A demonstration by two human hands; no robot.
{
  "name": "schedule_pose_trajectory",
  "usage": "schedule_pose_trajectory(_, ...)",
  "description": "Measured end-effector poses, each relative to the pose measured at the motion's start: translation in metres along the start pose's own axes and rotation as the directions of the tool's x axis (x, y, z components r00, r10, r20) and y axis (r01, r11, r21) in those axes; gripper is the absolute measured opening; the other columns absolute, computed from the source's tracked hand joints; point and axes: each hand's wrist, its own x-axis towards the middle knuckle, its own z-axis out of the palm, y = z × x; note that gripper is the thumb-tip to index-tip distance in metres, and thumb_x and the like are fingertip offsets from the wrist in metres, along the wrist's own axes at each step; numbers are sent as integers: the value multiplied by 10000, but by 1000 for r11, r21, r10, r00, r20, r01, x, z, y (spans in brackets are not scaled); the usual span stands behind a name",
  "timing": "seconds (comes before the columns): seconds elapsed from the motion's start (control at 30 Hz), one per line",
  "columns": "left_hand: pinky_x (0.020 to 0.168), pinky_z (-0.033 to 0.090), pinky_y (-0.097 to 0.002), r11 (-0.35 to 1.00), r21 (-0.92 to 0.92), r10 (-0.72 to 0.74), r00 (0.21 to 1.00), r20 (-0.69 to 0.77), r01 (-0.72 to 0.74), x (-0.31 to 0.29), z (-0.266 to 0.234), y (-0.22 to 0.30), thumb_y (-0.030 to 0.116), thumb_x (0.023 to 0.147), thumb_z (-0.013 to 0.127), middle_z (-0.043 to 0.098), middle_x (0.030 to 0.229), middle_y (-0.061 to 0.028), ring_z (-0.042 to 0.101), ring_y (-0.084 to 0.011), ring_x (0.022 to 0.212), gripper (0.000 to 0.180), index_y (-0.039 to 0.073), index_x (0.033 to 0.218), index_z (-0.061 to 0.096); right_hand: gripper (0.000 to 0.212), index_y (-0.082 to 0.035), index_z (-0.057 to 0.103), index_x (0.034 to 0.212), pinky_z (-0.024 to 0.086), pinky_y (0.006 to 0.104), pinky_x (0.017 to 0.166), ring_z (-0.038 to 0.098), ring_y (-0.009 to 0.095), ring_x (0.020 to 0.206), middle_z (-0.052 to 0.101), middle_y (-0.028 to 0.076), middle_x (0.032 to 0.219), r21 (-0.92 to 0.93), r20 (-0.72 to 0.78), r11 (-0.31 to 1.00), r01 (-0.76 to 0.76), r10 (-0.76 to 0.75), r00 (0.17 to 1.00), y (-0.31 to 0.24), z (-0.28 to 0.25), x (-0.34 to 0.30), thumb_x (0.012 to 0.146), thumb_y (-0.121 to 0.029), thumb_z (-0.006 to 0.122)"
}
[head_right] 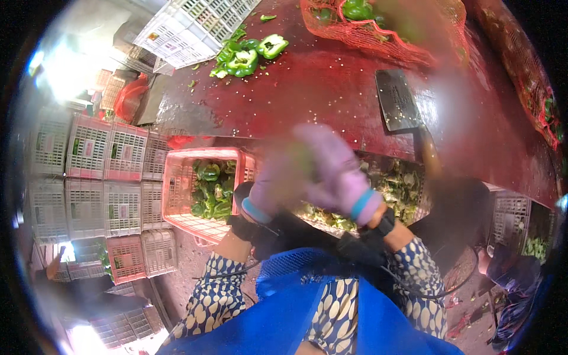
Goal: The person is removing stems and seeds from green bell peppers and placing them into a basket.
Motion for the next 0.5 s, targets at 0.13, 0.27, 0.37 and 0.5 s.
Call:
schedule_pose_trajectory(0.13, 996, 483, -454, 405, -913, -221, 963, -153, -52, -33, -6, -1, 440, 985, 528, 533, 1379, -119, 564, -268, 1208, 602, 55, 1436, 424, 780, -30, 421, 1398, 389, 485, 1049, 469, 409, 1259, 471, 215, 1378, -111, 459, 987, 113, -50, 887, -41, 0, 44, 804, -407, 756)
schedule_pose_trajectory(0.27, 830, 567, -404, 574, -819, -185, 972, -143, -11, -91, -64, -25, 446, 935, 613, 573, 1332, -134, 648, -255, 1070, 670, 41, 1434, 423, 678, -21, 427, 1399, 326, 486, 1110, 399, 421, 1335, 424, 237, 1442, -191, 150, 944, 268, -242, 959, 32, 3, 68, 902, -441, 617)
schedule_pose_trajectory(0.37, 698, 582, -354, 841, -461, -323, 947, -9, 282, -120, -87, -31, 435, 901, 664, 590, 1309, -153, 687, -233, 953, 720, 26, 1438, 413, 638, -15, 447, 1391, 294, 489, 1137, 366, 428, 1367, 403, 254, 1469, -310, 191, 932, 189, -134, 972, 82, 26, 119, 947, -465, 537)
schedule_pose_trajectory(0.5, 833, 574, -346, 694, -616, -399, 911, 103, 373, -128, -64, -9, 345, 831, 736, 546, 1349, -216, 673, -278, 1002, 749, -15, 1415, 436, 654, -17, 387, 1450, 200, 487, 1192, 250, 395, 1448, 332, 219, 1531, -490, 603, 869, 70, 281, 747, 39, 42, 171, 992, -476, 467)
